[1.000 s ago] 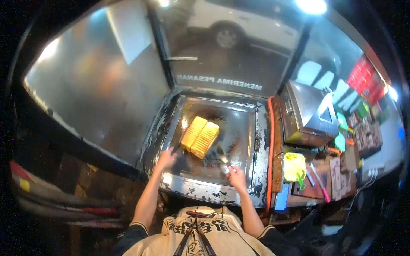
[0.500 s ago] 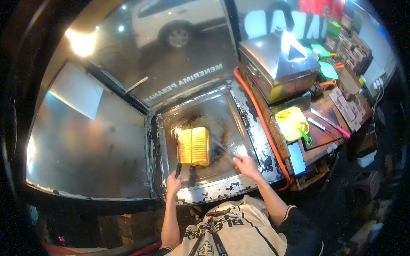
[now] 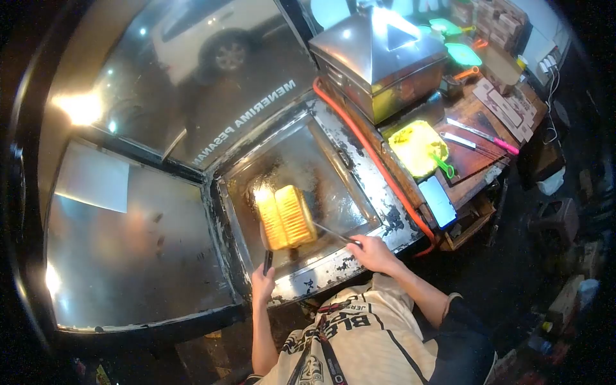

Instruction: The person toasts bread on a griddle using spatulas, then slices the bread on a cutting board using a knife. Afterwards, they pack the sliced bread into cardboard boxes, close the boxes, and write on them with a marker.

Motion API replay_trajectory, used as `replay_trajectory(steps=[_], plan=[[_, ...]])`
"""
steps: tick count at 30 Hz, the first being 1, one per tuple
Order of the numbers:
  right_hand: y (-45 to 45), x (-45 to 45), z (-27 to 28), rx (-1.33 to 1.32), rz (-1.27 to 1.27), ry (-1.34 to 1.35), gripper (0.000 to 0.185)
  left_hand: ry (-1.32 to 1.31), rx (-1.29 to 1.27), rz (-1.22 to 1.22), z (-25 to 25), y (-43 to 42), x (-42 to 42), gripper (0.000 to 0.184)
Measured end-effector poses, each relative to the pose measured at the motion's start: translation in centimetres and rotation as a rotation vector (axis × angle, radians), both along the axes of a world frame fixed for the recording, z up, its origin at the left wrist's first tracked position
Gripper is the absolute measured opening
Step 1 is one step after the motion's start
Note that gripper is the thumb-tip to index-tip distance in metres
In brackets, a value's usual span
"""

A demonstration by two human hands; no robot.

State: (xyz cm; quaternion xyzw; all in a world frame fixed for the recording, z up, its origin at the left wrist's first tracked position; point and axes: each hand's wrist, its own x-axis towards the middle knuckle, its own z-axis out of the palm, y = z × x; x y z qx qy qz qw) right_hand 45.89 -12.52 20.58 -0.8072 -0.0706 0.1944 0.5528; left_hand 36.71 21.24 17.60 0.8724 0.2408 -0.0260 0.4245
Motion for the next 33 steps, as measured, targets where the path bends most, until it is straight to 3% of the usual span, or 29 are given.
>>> replay_trajectory(steps=[2,4,6,10,14,16,19,22,26,30,33], plan=[[-1.7,-1.0,1.1,-0.059,-0.047,0.047,0.035,0.111,-0.373,0.092,1.4,-1.1,-1.5,0.014],[-2.2,-1.1,2.0,-0.122,-0.072,0.031,0.035,0.129,-0.591,0.114,-0.1,-1.7,-3.4,0.010],[-2.6,-0.7,2.8,-0.196,-0.091,-0.034,0.035,0.156,-0.815,0.255,2.4,-4.0,-3.7,0.007],[-1.3,0.7,2.3,-0.247,-0.088,-0.053,0.035,0.057,-0.867,0.423,2.2,-5.1,-4.4,0.008],[1.6,1.8,-5.6,-0.038,-0.201,-0.190,0.036,0.047,-0.808,0.439,0.9,-4.5,-2.9,0.009],[1.9,1.3,-4.7,-0.089,-0.071,-0.064,0.037,0.075,-0.757,0.399,0.2,-3.5,-1.4,0.008],[0.3,0.1,1.7,-0.222,0.216,0.115,0.036,0.135,-0.642,0.276,0.1,-1.4,0.6,0.010],[-1.6,-0.1,-0.1,-0.167,0.234,-0.115,0.033,0.204,-0.517,0.140,1.3,0.3,2.5,0.012],[-0.7,0.8,-3.6,-0.289,0.100,-0.262,0.033,0.297,-0.415,0.026,3.6,1.0,3.9,0.011],[5.7,1.9,-6.0,-0.244,0.218,-0.322,0.036,0.335,-0.329,-0.011,4.2,1.5,4.5,0.012],[9.3,2.2,-4.1,-0.313,0.290,-0.428,0.035,0.306,-0.233,0.010,4.6,3.3,4.2,0.013]])
